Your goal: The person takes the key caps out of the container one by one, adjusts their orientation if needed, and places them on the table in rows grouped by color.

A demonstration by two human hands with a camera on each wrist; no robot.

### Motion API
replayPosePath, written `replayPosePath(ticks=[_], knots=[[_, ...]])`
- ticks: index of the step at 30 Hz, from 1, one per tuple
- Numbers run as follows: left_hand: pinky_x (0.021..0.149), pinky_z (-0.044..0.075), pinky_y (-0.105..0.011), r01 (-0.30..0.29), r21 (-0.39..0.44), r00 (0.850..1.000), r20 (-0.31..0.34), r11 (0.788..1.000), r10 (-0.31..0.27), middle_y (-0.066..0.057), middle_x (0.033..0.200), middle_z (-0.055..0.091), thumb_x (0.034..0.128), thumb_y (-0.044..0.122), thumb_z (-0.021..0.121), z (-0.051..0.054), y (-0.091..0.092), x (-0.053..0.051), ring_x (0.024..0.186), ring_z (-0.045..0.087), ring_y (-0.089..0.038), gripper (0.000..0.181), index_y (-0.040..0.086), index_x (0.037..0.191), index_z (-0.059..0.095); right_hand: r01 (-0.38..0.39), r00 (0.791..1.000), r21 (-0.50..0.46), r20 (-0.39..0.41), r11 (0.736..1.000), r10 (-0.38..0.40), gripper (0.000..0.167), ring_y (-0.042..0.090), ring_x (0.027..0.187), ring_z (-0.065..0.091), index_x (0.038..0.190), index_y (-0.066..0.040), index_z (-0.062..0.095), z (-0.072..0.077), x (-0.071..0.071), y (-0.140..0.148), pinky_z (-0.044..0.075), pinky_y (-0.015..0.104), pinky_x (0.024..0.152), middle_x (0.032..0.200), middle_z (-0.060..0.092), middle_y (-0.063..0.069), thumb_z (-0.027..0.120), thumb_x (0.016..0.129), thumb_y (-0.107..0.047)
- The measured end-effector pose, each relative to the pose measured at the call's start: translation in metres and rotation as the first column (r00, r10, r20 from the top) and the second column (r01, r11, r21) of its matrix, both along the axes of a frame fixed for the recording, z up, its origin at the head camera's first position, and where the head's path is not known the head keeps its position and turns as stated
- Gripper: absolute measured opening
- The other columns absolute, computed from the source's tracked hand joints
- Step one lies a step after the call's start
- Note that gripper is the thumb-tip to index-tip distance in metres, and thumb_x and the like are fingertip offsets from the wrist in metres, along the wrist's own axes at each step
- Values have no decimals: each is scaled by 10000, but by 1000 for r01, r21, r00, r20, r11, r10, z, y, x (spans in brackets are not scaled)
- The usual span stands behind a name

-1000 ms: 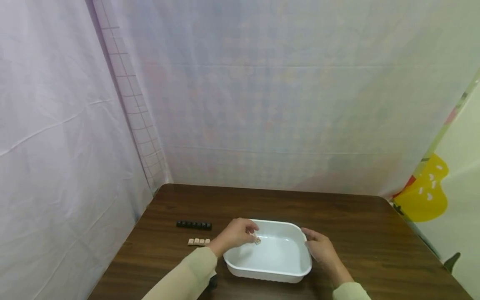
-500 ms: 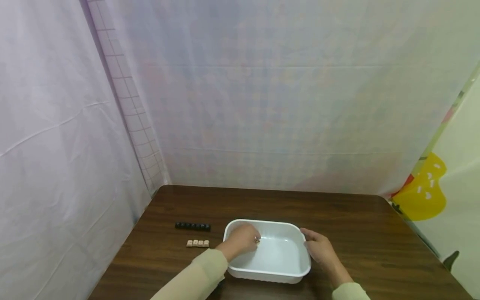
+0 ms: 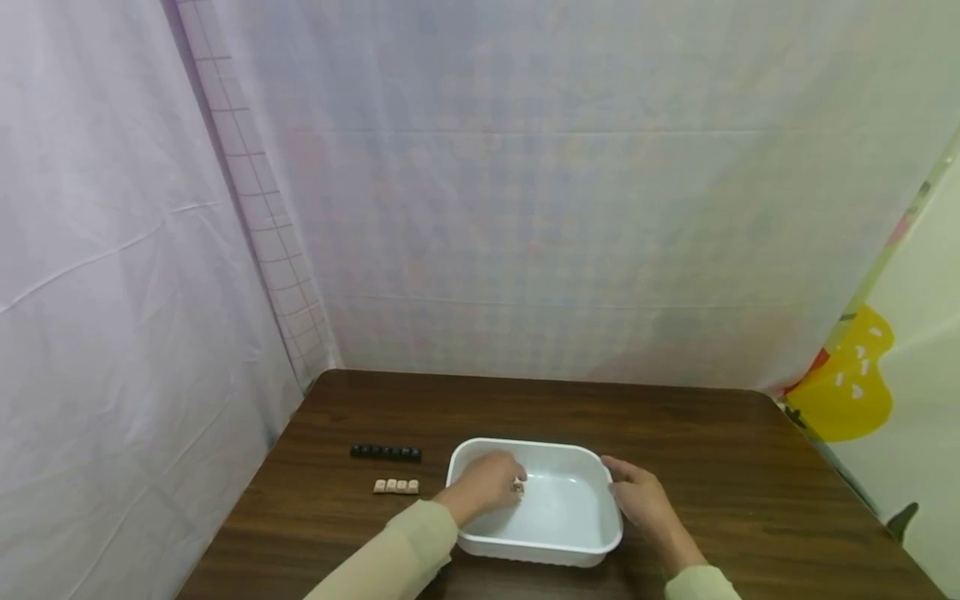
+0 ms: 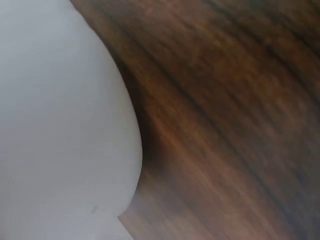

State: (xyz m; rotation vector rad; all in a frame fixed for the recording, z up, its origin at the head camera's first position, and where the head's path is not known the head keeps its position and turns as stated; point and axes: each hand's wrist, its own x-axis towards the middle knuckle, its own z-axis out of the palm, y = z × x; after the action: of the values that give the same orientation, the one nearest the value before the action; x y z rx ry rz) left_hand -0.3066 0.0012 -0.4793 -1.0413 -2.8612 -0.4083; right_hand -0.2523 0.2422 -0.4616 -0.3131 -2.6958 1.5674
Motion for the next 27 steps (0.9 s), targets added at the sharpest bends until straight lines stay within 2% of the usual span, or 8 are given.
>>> replayPosePath(ticks=[4, 7, 11, 14, 17, 20, 23, 27], knots=[[615, 395, -185, 10, -70, 999, -44, 998, -13, 101, 723, 553, 775, 156, 784, -1, 2, 2, 681, 498, -49, 86, 182, 850, 750, -1, 1000, 0, -20, 1000, 1, 488, 353, 1042, 606, 1367, 62, 532, -1, 0, 0, 521, 370, 785, 1346, 498, 353, 518, 882, 11], [615, 399, -186, 11, -72, 997, -73, 997, -16, 90, 748, 560, 763, 163, 780, -2, 3, 2, 695, 508, -53, 138, 189, 897, 764, 3, 999, -37, -34, 999, -4, 490, 327, 988, 632, 1361, 84, 525, -3, 0, 0, 524, 341, 749, 1291, 544, 352, 512, 874, 26], [563, 366, -199, 25, -82, 994, -104, 996, -33, 86, 686, 506, 742, 187, 788, -3, 3, 2, 640, 455, -60, 95, 192, 775, 699, 9, 999, -72, -47, 997, -13, 493, 310, 948, 651, 1352, 109, 518, -5, 0, 0, 523, 312, 727, 1220, 593, 342, 507, 863, 41], [538, 351, -194, 40, -100, 993, -103, 994, -50, 97, 649, 513, 755, 180, 775, -2, 3, 3, 608, 446, -58, 116, 196, 708, 670, 11, 998, -58, -55, 998, -15, 489, 311, 955, 646, 1345, 108, 527, -5, 0, 0, 510, 293, 720, 1216, 599, 337, 515, 862, 36], [582, 395, -176, 42, -91, 994, -92, 995, -50, 118, 701, 612, 770, 165, 763, -1, 2, 4, 651, 526, -49, 48, 204, 777, 736, 9, 998, -48, -65, 999, -12, 484, 315, 961, 642, 1340, 104, 534, -5, 0, 0, 503, 288, 719, 1220, 597, 337, 526, 862, 30], [672, 440, -170, 37, -65, 996, -75, 997, -42, 107, 800, 682, 773, 148, 753, -2, 1, 4, 744, 594, -58, 109, 182, 876, 768, 5, 998, -46, -68, 999, -8, 485, 320, 961, 641, 1341, 105, 532, -5, -1, 0, 506, 291, 718, 1231, 587, 344, 531, 862, 32], [734, 458, -179, 41, -28, 998, -52, 999, -43, 88, 865, 709, 774, 122, 730, -1, 0, 2, 803, 617, -66, 172, 152, 938, 772, 9, 998, -49, -62, 999, -12, 489, 319, 970, 637, 1344, 98, 533, -6, -1, 0, 507, 288, 715, 1255, 573, 345, 534, 859, 34], [736, 455, -179, 56, 14, 998, -21, 998, -55, 80, 870, 710, 773, 114, 705, 4, -3, 2, 789, 595, -50, 211, 133, 972, 775, 10, 998, -43, -61, 999, -12, 492, 325, 983, 633, 1344, 101, 531, -6, -2, 0, 505, 286, 719, 1263, 566, 347, 531, 857, 38]])
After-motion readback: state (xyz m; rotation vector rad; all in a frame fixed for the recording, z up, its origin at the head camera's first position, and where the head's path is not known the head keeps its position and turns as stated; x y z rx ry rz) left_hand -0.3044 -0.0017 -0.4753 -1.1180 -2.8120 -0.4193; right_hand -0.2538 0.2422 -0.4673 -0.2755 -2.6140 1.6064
